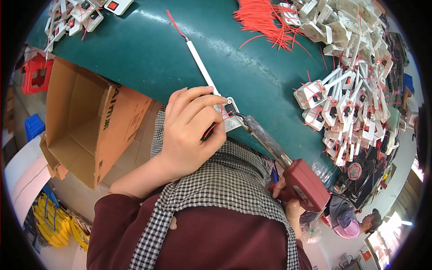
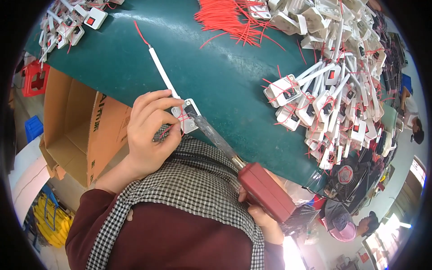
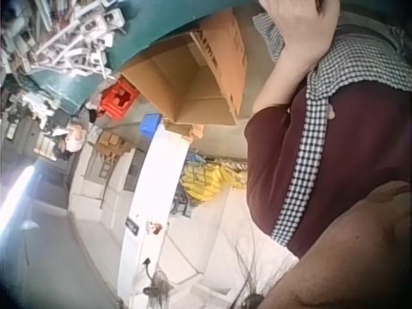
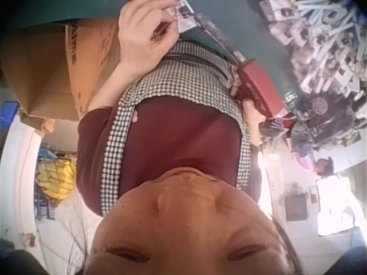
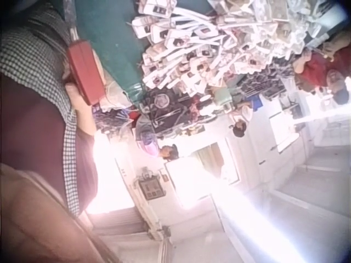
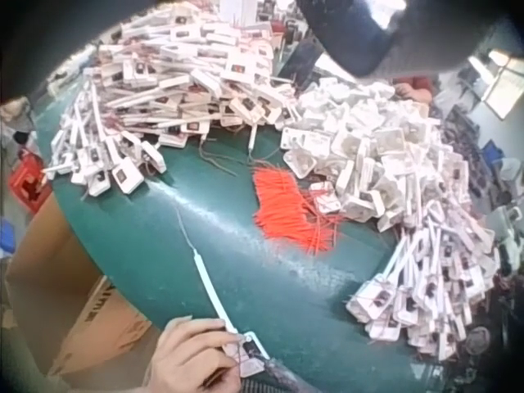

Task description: The person solders red wires onto electrical switches and plastic housings using a soldering iron.

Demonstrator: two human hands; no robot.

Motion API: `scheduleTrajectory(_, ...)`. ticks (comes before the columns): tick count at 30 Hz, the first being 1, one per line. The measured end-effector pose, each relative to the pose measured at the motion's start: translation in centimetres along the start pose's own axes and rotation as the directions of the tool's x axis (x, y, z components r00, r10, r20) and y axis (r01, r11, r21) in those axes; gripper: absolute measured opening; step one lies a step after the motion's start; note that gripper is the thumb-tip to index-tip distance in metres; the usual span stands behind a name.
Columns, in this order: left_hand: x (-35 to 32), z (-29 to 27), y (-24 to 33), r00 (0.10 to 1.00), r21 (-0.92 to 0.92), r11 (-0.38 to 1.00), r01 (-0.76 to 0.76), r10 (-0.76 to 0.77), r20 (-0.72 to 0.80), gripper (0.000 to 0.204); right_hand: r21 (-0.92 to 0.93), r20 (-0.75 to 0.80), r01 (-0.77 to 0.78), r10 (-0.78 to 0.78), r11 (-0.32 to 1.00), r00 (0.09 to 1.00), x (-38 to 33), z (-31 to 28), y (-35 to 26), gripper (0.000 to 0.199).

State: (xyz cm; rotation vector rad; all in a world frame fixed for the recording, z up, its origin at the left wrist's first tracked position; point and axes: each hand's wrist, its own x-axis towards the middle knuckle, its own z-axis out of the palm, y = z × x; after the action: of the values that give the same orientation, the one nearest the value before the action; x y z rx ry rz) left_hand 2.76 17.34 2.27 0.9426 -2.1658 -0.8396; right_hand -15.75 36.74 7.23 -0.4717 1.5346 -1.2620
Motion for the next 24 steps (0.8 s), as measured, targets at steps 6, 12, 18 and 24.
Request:
scheduleTrajectory(6, -0.1, -0.1, 0.1, 1.0, -0.002, 1.0, 0.011, -0.011, 0.018, 0.013, -0.04, -0.005, -0.011, 0.011, 0.999, 1.0, -0.3, -0.3, 0.2, 0.089)
scheduleTrajectory(12, -0.2, 0.3, -0.2, 0.999, -0.018, 1.0, 0.001, -0.001, -0.033, 0.015, -0.062, 0.024, 0.007, -0.005, 0.998, 1.0, -0.1, -0.3, -0.2, 0.089)
scheduleTrajectory(18, -0.4, 0.5, -0.1, 0.999, -0.01, 1.0, 0.003, -0.003, -0.044, 0.015, -0.033, 0.023, 0.066, -0.065, 0.997, 0.998, -0.3, -0.6, 0.7, 0.088)
scheduleTrajectory(24, -0.1, 0.4, 0.0, 0.999, -0.021, 1.0, -0.012, 0.011, -0.047, 0.014, -0.034, 0.046, 0.09, -0.088, 0.995, 0.995, -0.6, -1.0, 0.8, 0.087)
